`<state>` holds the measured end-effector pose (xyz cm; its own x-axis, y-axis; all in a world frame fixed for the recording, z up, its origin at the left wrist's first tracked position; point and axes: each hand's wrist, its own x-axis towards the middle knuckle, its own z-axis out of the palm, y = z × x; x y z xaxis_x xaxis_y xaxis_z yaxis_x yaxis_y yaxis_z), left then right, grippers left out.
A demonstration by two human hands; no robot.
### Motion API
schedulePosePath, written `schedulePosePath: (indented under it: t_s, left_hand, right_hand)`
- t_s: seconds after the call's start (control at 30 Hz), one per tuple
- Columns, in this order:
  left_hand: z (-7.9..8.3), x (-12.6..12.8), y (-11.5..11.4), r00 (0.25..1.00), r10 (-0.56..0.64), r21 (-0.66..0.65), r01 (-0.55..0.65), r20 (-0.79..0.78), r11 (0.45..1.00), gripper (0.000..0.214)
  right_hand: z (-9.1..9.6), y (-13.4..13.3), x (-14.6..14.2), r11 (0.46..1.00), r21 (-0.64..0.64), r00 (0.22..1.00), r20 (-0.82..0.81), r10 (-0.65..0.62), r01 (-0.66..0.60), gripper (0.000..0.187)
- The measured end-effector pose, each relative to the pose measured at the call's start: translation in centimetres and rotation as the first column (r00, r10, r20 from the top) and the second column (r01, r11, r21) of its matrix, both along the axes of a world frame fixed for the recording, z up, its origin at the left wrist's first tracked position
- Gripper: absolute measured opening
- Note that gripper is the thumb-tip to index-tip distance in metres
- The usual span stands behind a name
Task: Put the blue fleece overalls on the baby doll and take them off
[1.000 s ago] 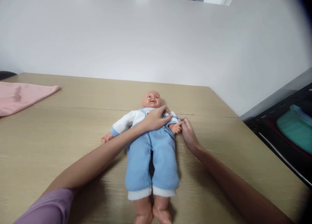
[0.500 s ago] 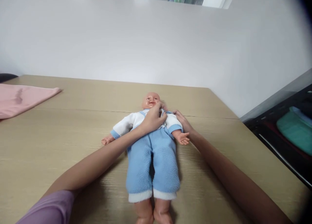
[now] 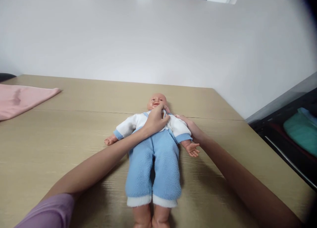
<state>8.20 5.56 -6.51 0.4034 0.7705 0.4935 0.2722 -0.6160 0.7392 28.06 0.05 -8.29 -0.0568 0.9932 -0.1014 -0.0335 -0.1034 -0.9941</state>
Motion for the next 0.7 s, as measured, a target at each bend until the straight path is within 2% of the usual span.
schedulePosePath:
  t_s: [0.07,0.13,0.2,0.27,0.33,0.47,0.63,0.7]
  left_hand:
    - [0.1,0.1,-0.3,1.000,0.004,-0.007,-0.005,-0.020,1.000,0.018]
    - [0.5,0.1,-0.5,0.999,0.014,-0.023,-0.015,-0.051,1.000,0.017]
    - [1.0,0.1,-0.8,0.995,0.017,-0.046,-0.021,-0.097,0.999,0.014]
    - [1.6,0.0,-0.9,0.989,0.013,-0.059,-0.022,-0.150,0.998,0.011]
    - [2.1,-0.2,-0.9,0.981,0.012,-0.015,-0.015,-0.193,1.000,0.011]
    - [2.2,-0.5,-0.6,0.969,0.032,0.125,-0.001,-0.243,0.992,0.013]
    - [1.4,-0.5,-0.1,0.966,0.026,0.159,0.016,-0.258,0.987,0.014]
    - [1.2,-0.5,-0.1,0.963,0.031,0.170,0.015,-0.269,0.985,0.015]
  right_hand:
    - [0.2,-1.8,0.9,0.999,-0.042,0.998,0.057,-0.031,0.033,0.047]
    - [0.3,-3.8,1.8,0.998,-0.045,0.982,0.186,-0.042,0.051,0.059]
    - [0.6,-5.5,2.9,0.999,-0.043,0.948,0.318,-0.014,0.030,0.076]
    - [0.9,-6.4,4.4,0.998,-0.061,0.914,0.404,0.032,-0.008,0.086]
    - [0.9,-6.5,6.2,0.998,-0.043,0.879,0.472,0.062,-0.047,0.082]
    - [0.1,-5.6,10.4,0.989,0.097,0.819,0.573,0.035,-0.110,0.064]
    - [-1.6,-5.0,14.0,0.988,0.064,0.836,0.542,0.083,-0.140,0.062]
    - [-2.0,-5.1,14.3,0.984,0.127,0.797,0.604,0.024,-0.125,0.060]
